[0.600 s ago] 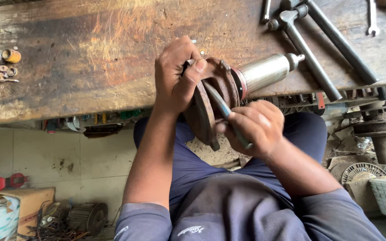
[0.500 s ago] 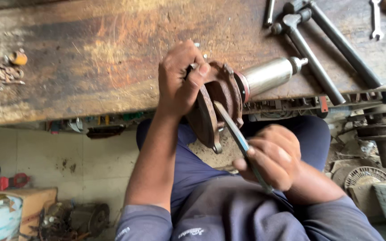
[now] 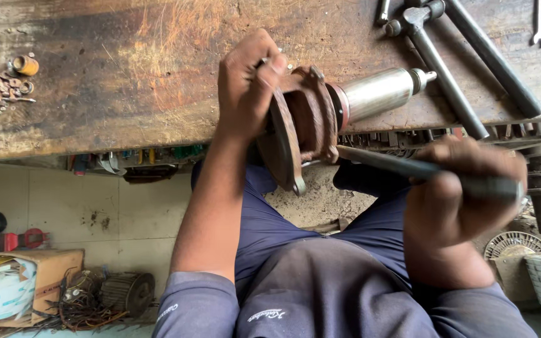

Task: The person sits at a workbench and uses a chisel-like bar and hammer to work on a rusty water pump housing, then wipes the bench with a cloth. They insert a rotor into the housing, squeeze liquid from a bottle around the shaft opening, and press the rotor into place with both hands.

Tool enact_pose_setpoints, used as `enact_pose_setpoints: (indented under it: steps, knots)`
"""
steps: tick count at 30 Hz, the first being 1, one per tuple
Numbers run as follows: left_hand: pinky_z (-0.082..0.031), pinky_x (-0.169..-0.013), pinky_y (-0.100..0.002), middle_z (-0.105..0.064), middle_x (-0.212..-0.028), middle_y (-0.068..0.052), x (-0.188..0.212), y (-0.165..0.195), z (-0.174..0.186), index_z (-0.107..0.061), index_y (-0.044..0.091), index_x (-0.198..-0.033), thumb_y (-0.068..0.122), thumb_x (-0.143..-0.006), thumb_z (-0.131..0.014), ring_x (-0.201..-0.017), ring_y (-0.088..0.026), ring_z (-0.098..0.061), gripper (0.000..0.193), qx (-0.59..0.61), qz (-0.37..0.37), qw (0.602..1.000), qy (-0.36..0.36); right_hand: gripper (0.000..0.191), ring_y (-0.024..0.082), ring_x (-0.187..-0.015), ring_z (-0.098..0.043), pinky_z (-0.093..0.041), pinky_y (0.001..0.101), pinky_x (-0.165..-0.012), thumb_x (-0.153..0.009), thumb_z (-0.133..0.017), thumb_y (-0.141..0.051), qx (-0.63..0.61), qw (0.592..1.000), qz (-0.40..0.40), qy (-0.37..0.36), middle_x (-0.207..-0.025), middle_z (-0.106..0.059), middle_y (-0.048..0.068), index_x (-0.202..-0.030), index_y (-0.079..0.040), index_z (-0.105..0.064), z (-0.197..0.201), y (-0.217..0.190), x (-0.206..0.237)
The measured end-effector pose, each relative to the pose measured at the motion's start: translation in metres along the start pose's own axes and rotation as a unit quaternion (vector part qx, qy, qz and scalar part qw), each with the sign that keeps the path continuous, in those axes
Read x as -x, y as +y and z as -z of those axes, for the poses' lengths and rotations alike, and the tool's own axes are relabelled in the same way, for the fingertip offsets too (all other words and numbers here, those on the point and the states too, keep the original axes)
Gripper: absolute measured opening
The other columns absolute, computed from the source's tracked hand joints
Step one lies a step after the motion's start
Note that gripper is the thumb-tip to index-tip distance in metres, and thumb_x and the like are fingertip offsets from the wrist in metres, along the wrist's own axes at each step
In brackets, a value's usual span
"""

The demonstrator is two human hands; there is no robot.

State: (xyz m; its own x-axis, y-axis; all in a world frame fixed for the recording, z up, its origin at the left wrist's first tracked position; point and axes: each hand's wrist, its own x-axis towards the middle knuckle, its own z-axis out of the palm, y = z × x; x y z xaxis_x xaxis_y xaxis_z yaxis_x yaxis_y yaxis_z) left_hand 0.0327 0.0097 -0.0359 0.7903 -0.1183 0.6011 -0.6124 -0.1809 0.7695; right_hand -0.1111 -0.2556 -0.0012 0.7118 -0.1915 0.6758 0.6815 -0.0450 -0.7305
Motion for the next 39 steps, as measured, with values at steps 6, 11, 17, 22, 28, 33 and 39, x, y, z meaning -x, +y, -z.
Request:
enact_pose_setpoints:
  steps: [6, 11, 17, 22, 28, 33, 39]
  knots:
    - [-0.033, -0.060, -0.029, -0.039, -0.072, 0.003, -0.013, -0.032, 0.006, -0.042, 0.017, -0.075, 0.045, -0.101, -0.056, -0.064, -0.011, -0.039, 0.041, 0.041, 0.068, 0.997, 0.011, 0.023, 0.018, -0.076, -0.067, -0.055, 0.0264, -0.065, -0.109, -0.072, -0.008, -0.139, 0.969, -0.198, -0.052, -0.103, -0.065, 0.014, -0.120, 0.007, -0.058, 0.021, -0.007, -0.010]
    - [-0.043, -0.071, -0.032, -0.052, -0.077, 0.000, -0.019, -0.043, 0.010, -0.056, 0.014, -0.081, 0.049, -0.100, -0.061, -0.074, -0.015, -0.051, 0.040, 0.123, 0.098, 0.987, 0.018, 0.025, 0.019, -0.085, -0.071, -0.061, 0.0293, -0.071, -0.108, -0.063, -0.006, -0.100, 0.987, -0.101, -0.073, -0.114, -0.066, 0.013, -0.129, 0.002, -0.052, 0.004, 0.000, -0.021]
    - [-0.043, -0.069, -0.032, -0.053, -0.077, -0.001, -0.016, -0.043, 0.016, -0.057, 0.014, -0.082, 0.051, -0.098, -0.061, -0.074, -0.015, -0.051, 0.041, 0.108, 0.114, 0.987, 0.022, 0.032, 0.027, -0.092, -0.071, -0.059, 0.0367, -0.075, -0.107, -0.067, -0.002, 0.113, 0.962, 0.180, -0.171, -0.111, -0.065, 0.019, -0.129, 0.004, -0.044, -0.018, 0.026, -0.053]
    - [-0.045, -0.076, -0.034, -0.052, -0.077, -0.002, -0.018, -0.042, 0.017, -0.054, 0.014, -0.080, 0.049, -0.100, -0.060, -0.076, -0.017, -0.051, 0.041, 0.121, 0.094, 0.988, 0.015, 0.030, 0.032, -0.089, -0.071, -0.058, 0.0416, -0.078, -0.101, -0.072, 0.000, 0.110, 0.944, 0.198, -0.240, -0.104, -0.067, 0.018, -0.122, 0.001, -0.051, -0.040, 0.037, -0.076]
    - [-0.040, -0.078, -0.032, -0.049, -0.079, -0.003, -0.022, -0.027, 0.027, -0.052, 0.010, -0.081, 0.044, -0.101, -0.054, -0.078, -0.017, -0.048, 0.040, 0.112, 0.115, 0.987, -0.010, 0.031, 0.026, -0.083, -0.070, -0.054, 0.0366, -0.067, -0.098, -0.078, 0.000, 0.124, 0.948, 0.209, -0.206, -0.100, -0.071, 0.014, -0.119, 0.000, -0.056, -0.050, 0.057, -0.065]
    - [-0.041, -0.081, -0.033, -0.047, -0.082, -0.005, -0.027, -0.013, 0.031, -0.052, 0.007, -0.083, 0.041, -0.102, -0.052, -0.082, -0.018, -0.048, 0.039, 0.128, 0.139, 0.982, -0.011, 0.031, 0.023, -0.078, -0.070, -0.053, 0.0339, -0.063, -0.098, -0.078, -0.003, 0.081, 0.979, 0.164, -0.092, -0.099, -0.071, 0.013, -0.119, 0.001, -0.055, -0.040, 0.058, -0.030]
    - [-0.045, -0.090, -0.035, -0.054, -0.090, -0.008, -0.024, 0.001, 0.035, -0.055, 0.006, -0.086, 0.037, -0.103, -0.050, -0.090, -0.020, -0.053, 0.036, 0.109, 0.145, 0.983, -0.005, 0.033, 0.028, -0.082, -0.071, -0.054, 0.0389, -0.072, -0.097, -0.078, -0.005, 0.093, 0.972, 0.188, -0.106, -0.103, -0.073, 0.016, -0.119, -0.002, -0.054, -0.069, 0.057, -0.025]
